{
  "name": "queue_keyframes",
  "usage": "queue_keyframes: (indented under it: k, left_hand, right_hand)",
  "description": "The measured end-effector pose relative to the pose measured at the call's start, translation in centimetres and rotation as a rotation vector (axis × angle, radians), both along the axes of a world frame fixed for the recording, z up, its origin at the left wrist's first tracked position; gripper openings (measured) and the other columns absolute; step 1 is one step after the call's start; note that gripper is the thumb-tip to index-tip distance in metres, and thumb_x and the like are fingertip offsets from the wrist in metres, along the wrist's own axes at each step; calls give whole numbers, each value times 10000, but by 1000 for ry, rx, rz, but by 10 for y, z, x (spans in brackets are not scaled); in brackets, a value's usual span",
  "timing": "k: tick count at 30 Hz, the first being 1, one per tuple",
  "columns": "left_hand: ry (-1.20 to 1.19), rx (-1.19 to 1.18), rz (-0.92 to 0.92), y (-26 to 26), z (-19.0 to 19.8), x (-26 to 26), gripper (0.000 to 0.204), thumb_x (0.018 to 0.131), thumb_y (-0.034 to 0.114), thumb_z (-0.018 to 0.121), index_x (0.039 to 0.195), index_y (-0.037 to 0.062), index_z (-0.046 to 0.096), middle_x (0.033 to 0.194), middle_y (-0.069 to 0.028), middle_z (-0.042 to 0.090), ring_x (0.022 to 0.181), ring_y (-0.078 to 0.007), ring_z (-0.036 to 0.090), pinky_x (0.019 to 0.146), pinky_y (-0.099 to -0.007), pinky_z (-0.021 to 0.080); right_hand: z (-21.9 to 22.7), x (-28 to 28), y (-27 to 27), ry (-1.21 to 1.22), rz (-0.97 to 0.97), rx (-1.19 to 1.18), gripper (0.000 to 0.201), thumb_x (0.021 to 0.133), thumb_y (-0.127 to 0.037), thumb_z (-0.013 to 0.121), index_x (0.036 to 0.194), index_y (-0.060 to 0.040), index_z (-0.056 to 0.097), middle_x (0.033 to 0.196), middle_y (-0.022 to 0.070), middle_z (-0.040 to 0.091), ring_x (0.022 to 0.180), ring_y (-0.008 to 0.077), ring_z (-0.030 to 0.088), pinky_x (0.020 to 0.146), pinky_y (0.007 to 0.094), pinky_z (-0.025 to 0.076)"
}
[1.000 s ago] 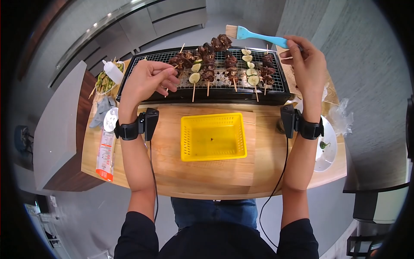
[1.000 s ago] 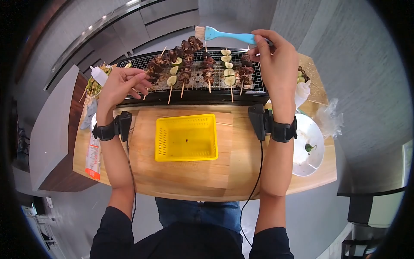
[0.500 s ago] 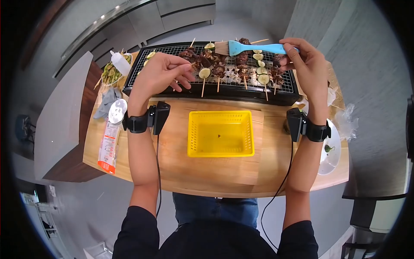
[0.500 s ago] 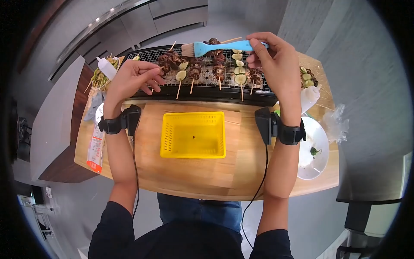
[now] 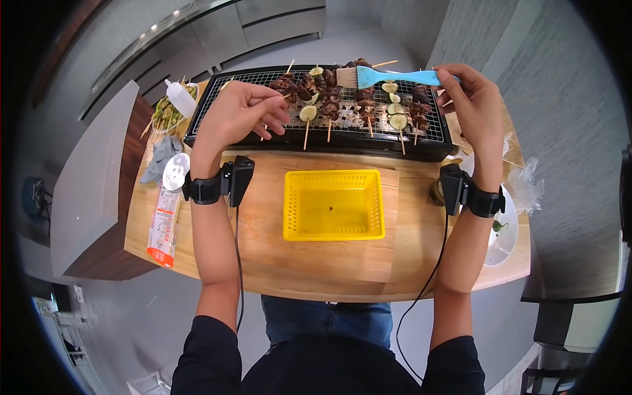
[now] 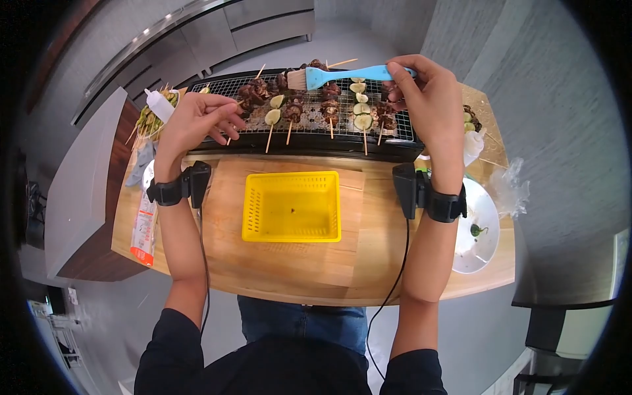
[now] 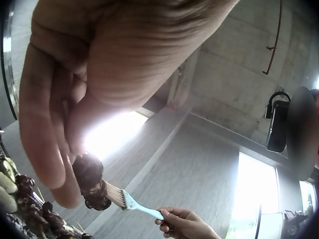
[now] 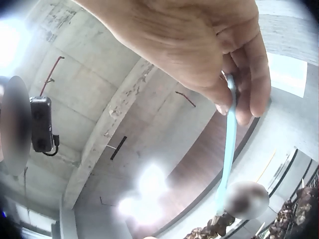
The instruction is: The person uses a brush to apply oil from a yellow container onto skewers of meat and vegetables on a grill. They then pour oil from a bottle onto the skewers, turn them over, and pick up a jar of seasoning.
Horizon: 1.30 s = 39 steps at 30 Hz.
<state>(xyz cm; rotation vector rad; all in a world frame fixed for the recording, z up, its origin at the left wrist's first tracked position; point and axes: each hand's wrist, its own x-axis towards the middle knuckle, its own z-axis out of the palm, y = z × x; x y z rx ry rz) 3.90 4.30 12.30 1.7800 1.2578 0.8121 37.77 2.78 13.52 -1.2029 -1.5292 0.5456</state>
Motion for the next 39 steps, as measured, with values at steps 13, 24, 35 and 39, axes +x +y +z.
queue_keyframes:
  k: [13,24,35,39]
  left_hand:
    - [-21,9,31,2,-3,-3,265,958,155,572,1030,-83,664,835,-160,721,677,-180,714,555,-253,567]
    - [-42,30,102,9,-6,-26,288,977,188,543,1033,-75,647,872,-169,712,702,-195,718,565,-262,571]
    - [-26,41,161,10,-5,-35,313,983,274,555,1001,-20,662,858,-118,716,707,-160,707,566,-234,545]
    - [-52,46,165,8,-5,-37,315,983,275,559,1007,-23,658,856,-120,716,703,-160,708,560,-232,547]
  right_hand:
    - [0,1,0,-70,-30,-4,222,949,-173,628,1053,19,673,811,28,671,656,66,595,590,213,518]
    - [1,0,-2,-60,-73,11,230,936,-191,625,985,29,673,686,50,656,596,80,613,549,226,499]
    - [-23,-25,11,-437,-100,32,199,912,-198,619,937,-10,680,600,121,614,530,233,600,532,342,445]
    - [-29,-29,14,-542,-149,65,185,890,-186,643,907,-7,689,618,158,608,559,311,595,555,384,450]
